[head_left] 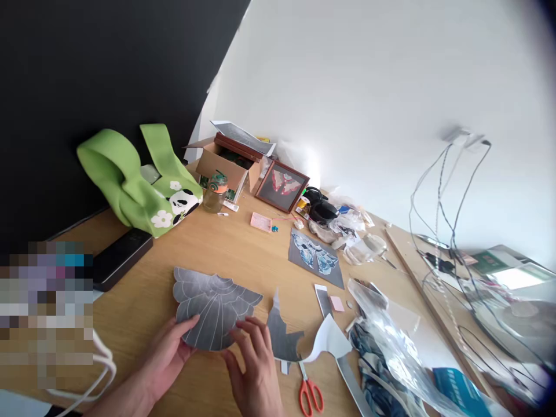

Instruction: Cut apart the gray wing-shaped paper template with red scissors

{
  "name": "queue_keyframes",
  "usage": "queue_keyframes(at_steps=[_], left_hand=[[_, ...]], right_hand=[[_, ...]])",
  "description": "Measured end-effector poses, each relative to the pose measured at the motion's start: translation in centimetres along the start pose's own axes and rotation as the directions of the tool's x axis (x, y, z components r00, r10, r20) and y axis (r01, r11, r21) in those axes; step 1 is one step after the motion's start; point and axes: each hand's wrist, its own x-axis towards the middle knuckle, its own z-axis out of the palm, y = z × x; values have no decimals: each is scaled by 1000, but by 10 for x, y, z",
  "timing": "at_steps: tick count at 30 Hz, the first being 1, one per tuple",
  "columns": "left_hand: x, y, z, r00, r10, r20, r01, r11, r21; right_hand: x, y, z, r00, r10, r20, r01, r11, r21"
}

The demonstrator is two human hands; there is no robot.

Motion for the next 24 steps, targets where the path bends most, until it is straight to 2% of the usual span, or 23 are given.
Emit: queue_keyframes(at_steps=[2,4,5,7,9,11,14,17,20,24], left_hand=[[2,-1,-1,1000,10,5,-10,1000,9],[4,-2,-3,999,9,50,-9,1000,8],[5,-1,-5,997,8,75,-9,1000,6],[5,0,-7,992,-3,123,3,1000,2],[4,1,-9,986,-25,162,25,1000,-3],[3,0,-11,980,-48,194,48,999,4],[4,-3,-13,978,-67,199,65,998,18],[6,-6,-16,978,-68,197,63,998,28],[6,-8,-19,966,-74,247,66,997,39],[4,-9,-21,947,-95,306,80,995,61]], right_hand=[[3,12,-11,987,124,-103,-119,991,58],[10,28,-23,935,300,-188,-273,949,156],[14,37,-29,899,396,-185,-353,908,226],[24,51,-41,824,557,-105,-481,785,390],[34,60,-49,765,643,29,-553,633,541],[41,62,-53,733,656,181,-595,488,639],[45,59,-52,709,607,359,-633,325,702],[44,54,-48,667,606,433,-626,141,767],[42,49,-44,614,622,486,-602,-29,798],[42,46,-43,582,636,508,-584,-108,804]])
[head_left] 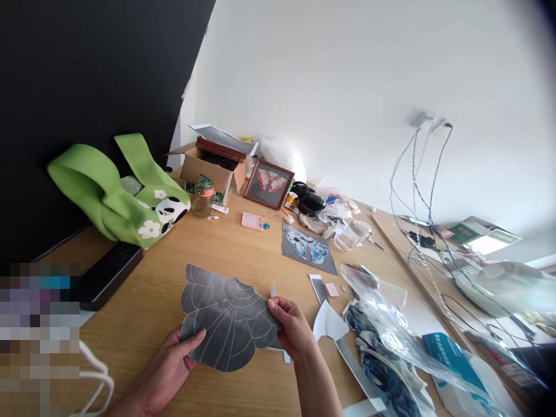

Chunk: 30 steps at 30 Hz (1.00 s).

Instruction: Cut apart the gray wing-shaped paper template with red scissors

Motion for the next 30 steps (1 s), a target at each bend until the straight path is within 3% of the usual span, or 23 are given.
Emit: queue_keyframes(at_steps=[14,18,22,25,27,29,30], left_hand=[[-2,1,0,996,29,84,-31,999,31],[-4,2,4,991,94,100,-103,991,90],[-11,0,5,991,107,75,-124,955,269],[-17,-6,0,999,43,3,-38,862,505],[-20,-11,-4,999,34,30,-46,751,658],[-21,-14,-8,982,132,133,-186,594,782],[-20,-14,-9,948,237,213,-305,482,821]], right_hand=[[6,7,2,999,19,-46,-16,998,64],[15,0,3,994,-92,-51,84,985,-152],[41,-7,3,973,-228,-43,194,899,-393],[63,-8,3,952,-304,-42,235,810,-537],[73,-8,4,929,-367,-49,257,735,-627],[75,-9,5,888,-455,-61,285,651,-704],[73,-11,5,862,-503,-65,300,609,-734]])
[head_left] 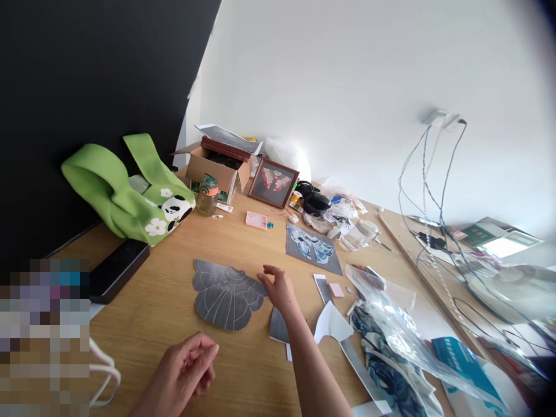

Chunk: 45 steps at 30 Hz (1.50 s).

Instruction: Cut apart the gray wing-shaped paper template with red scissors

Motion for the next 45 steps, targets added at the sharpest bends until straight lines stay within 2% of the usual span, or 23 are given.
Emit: queue_keyframes(at_steps=[1,2,4,5,6,7,9,13,15,17,20,22,25,27,30,33,35,37,39,42,43,44,45], left_hand=[[1,-1,0,986,159,-54,-151,981,120],[3,-1,-1,940,330,-92,-298,920,255],[8,-1,-1,782,619,-73,-503,696,513],[11,-1,-1,703,711,-23,-554,568,609],[14,-2,-1,644,765,35,-576,453,680],[18,-3,0,606,790,89,-579,362,730],[24,-8,2,578,800,161,-565,250,786],[33,-24,7,592,771,234,-547,171,820],[37,-33,7,608,751,255,-545,162,823],[41,-39,7,634,730,256,-532,171,830],[50,-42,5,674,701,232,-494,195,847],[56,-41,4,685,697,213,-473,204,857],[63,-39,4,670,716,196,-467,201,861],[65,-38,7,650,733,198,-477,191,858],[64,-35,13,612,763,210,-511,178,841],[60,-28,21,574,785,234,-553,160,817],[58,-22,26,561,790,246,-576,160,802],[57,-17,31,563,790,243,-594,183,784],[57,-14,35,577,784,228,-610,228,759],[56,-14,43,611,770,184,-640,344,687],[55,-13,46,643,750,156,-642,416,644],[53,-12,50,694,710,120,-628,515,583],[51,-9,56,769,633,87,-584,642,496]], right_hand=[[-2,-3,-3,999,-35,-39,33,999,-36],[-6,-6,-7,995,-67,-70,63,996,-67],[-15,-11,-20,986,-120,-114,107,988,-114],[-20,-13,-28,981,-137,-135,119,984,-132],[-25,-14,-37,976,-152,-159,128,980,-149],[-31,-13,-48,967,-166,-192,135,977,-167],[-44,-10,-71,941,-194,-277,138,968,-208],[-75,4,-116,880,-233,-414,101,943,-317],[-92,11,-132,873,-257,-415,80,914,-398],[-108,17,-141,887,-303,-349,103,866,-489],[-125,25,-139,925,-354,-138,205,771,-603],[-131,31,-128,946,-324,-4,241,711,-661],[-132,41,-108,966,-245,85,229,655,-720],[-128,46,-100,963,-251,100,246,657,-712],[-118,45,-104,934,-355,42,306,731,-610],[-108,35,-125,888,-438,-144,334,827,-452],[-102,29,-144,869,-400,-290,305,896,-323],[-100,25,-163,865,-275,-419,245,961,-124],[-100,25,-179,856,-101,-507,186,975,120],[-105,30,-194,816,118,-566,150,902,404],[-107,31,-195,807,166,-567,146,874,463],[-109,31,-195,804,199,-560,145,848,510],[-111,30,-192,809,220,-545,143,826,546]])
